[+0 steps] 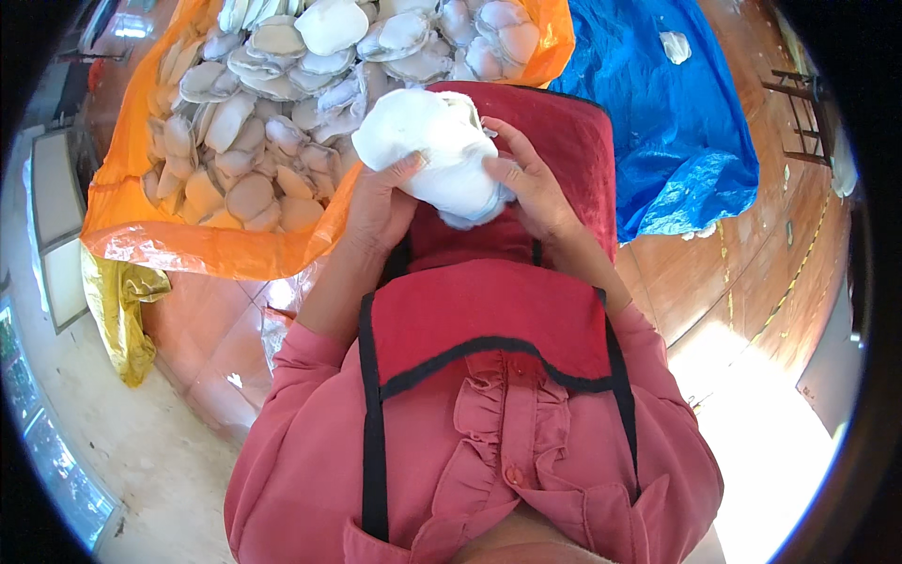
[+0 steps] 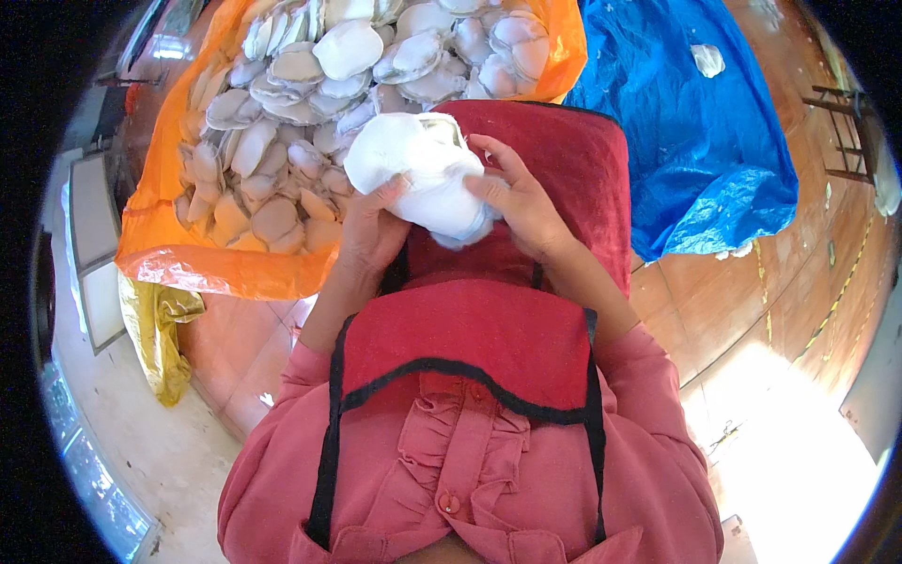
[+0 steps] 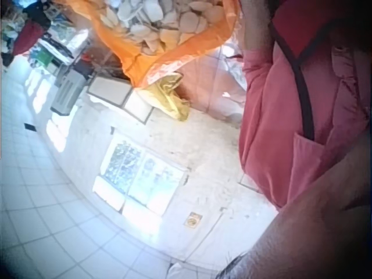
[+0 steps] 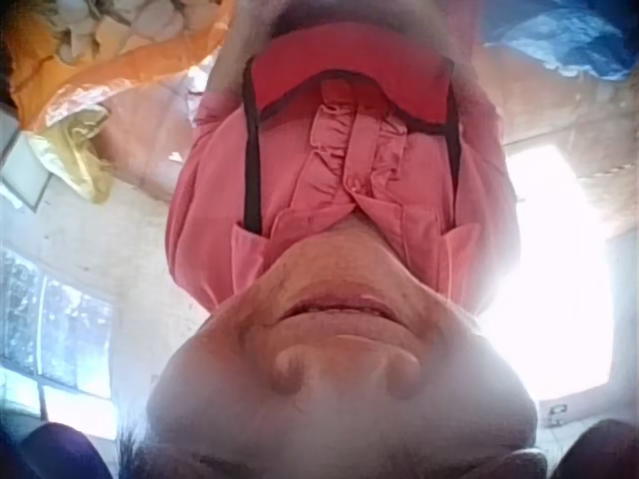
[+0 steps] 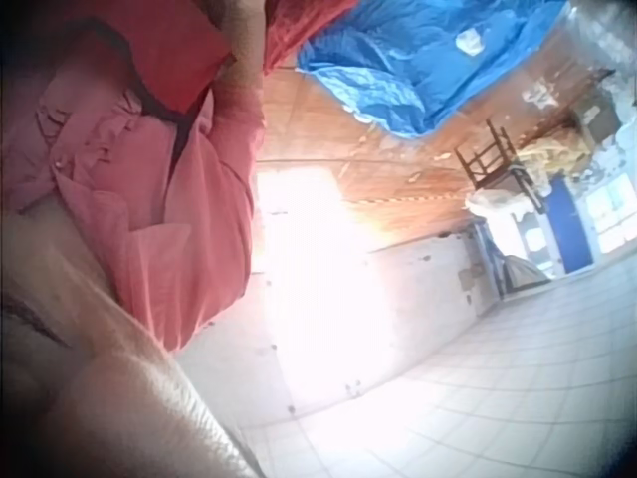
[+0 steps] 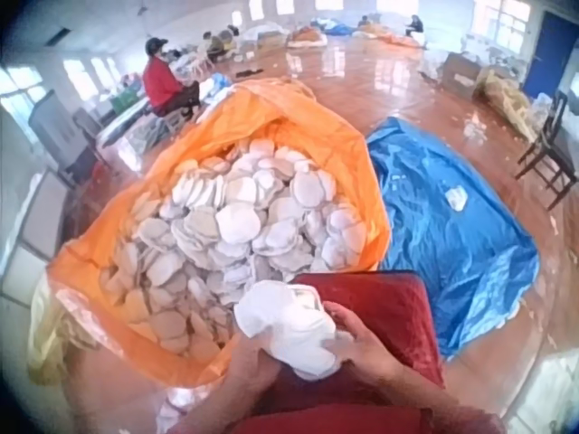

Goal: The person sits on the floor and repeatedly stuffs white fabric pieces into a sock, then places the filled sock into a blue bag. The person continues this process with multiple socks throughout the clip.

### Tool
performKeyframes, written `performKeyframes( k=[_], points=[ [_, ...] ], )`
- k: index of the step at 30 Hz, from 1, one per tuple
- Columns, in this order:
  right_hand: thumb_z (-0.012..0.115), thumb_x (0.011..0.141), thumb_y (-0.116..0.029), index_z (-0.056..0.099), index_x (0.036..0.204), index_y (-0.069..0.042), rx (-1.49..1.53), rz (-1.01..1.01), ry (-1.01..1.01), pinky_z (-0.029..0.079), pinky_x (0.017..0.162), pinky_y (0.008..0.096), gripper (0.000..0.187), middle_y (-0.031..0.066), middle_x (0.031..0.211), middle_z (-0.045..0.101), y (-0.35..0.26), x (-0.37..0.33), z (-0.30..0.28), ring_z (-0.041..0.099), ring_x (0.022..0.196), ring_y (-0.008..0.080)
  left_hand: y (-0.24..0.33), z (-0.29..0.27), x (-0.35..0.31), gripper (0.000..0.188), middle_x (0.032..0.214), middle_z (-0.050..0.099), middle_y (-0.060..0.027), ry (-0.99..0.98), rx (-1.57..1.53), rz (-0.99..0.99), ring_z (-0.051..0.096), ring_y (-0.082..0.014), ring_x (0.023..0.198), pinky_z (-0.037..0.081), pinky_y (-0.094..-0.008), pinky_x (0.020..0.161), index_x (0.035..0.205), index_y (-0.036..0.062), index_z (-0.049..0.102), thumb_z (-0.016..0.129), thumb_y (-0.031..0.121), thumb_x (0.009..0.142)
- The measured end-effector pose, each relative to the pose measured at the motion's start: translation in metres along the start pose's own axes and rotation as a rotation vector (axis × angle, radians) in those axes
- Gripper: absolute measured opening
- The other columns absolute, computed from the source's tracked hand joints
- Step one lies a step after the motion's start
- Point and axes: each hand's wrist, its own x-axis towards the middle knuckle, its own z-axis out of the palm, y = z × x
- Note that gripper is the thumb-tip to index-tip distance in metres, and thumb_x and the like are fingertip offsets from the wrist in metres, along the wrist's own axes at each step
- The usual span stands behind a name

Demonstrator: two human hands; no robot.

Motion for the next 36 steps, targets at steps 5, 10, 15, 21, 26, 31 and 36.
performKeyframes(
  k=[5, 10, 15, 21, 26, 31, 36],
  points=[
    [0.061, 0.095, -0.015, 0.053, 0.128, -0.001, -0.204, -0.137, 0.083, 0.048, 0.090, 0.0283, 0.036, 0.0079, 0.114, 0.061, 0.011, 0.014, -0.010, 0.057, 0.106, 0.0136, 0.003, 0.000, 0.000, 0.048, 0.119, 0.062, -0.0083, 0.172, 0.198, 0.186, 0.060, -0.0201, 0.108, 0.048, -0.0339, 0.095, 0.128, 0.0014, 0.051, 0.067, -0.005, 0.083],
    [0.063, 0.093, -0.013, 0.056, 0.126, -0.001, -0.180, -0.167, -0.005, 0.050, 0.085, 0.0249, 0.036, 0.0059, 0.109, 0.064, 0.006, 0.016, 0.003, 0.059, 0.100, 0.0120, 0.014, 0.019, -0.008, 0.035, 0.108, 0.068, -0.0071, 0.286, 0.451, 0.217, 0.065, -0.0167, 0.097, 0.052, -0.0301, 0.086, 0.116, 0.0005, 0.061, 0.070, -0.003, 0.082],
    [0.061, 0.089, -0.004, 0.057, 0.126, -0.002, -0.186, -0.050, -0.085, 0.047, 0.086, 0.0257, 0.037, 0.0044, 0.106, 0.063, 0.018, 0.022, -0.003, 0.058, 0.096, 0.0117, 0.015, 0.017, -0.010, 0.039, 0.108, 0.068, -0.0062, 0.185, 0.511, 0.128, 0.064, -0.0158, 0.098, 0.051, -0.0296, 0.086, 0.117, 0.0018, 0.061, 0.072, -0.003, 0.080],
    [0.058, 0.083, 0.007, 0.059, 0.105, -0.005, -0.179, -0.189, 0.008, 0.046, 0.081, 0.0249, 0.025, 0.0014, 0.094, 0.061, 0.029, 0.026, -0.001, 0.055, 0.088, 0.0103, 0.012, 0.019, -0.021, 0.053, 0.112, 0.066, -0.0073, -0.001, 0.407, -0.034, 0.063, -0.0181, 0.101, 0.050, -0.0311, 0.088, 0.126, 0.0024, 0.054, 0.075, -0.001, 0.077],
    [0.057, 0.082, 0.011, 0.057, 0.094, -0.007, -0.095, -0.426, 0.125, 0.048, 0.077, 0.0251, 0.022, -0.0009, 0.088, 0.059, 0.045, 0.027, -0.003, 0.055, 0.084, 0.0091, -0.001, 0.027, -0.033, 0.049, 0.111, 0.066, -0.0089, 0.074, 0.439, -0.069, 0.063, -0.0185, 0.100, 0.051, -0.0314, 0.087, 0.123, 0.0003, 0.055, 0.074, -0.001, 0.078],
    [0.060, 0.085, 0.007, 0.059, 0.096, -0.007, 0.136, -0.444, 0.070, 0.050, 0.078, 0.0257, 0.018, 0.0001, 0.094, 0.063, 0.058, 0.020, -0.008, 0.058, 0.086, 0.0100, -0.012, 0.021, -0.041, 0.043, 0.109, 0.066, -0.0091, 0.053, 0.580, 0.050, 0.064, -0.0171, 0.096, 0.053, -0.0304, 0.083, 0.120, -0.0004, 0.056, 0.072, 0.000, 0.079],
    [0.060, 0.083, 0.008, 0.061, 0.103, -0.004, 0.207, -0.085, 0.092, 0.052, 0.081, 0.0286, 0.023, 0.0037, 0.098, 0.065, 0.031, 0.024, -0.005, 0.061, 0.090, 0.0123, 0.000, 0.027, -0.033, 0.044, 0.109, 0.067, -0.0097, 0.072, 0.682, 0.034, 0.065, -0.0168, 0.094, 0.053, -0.0303, 0.082, 0.120, -0.0010, 0.056, 0.073, 0.002, 0.079]
  ],
)
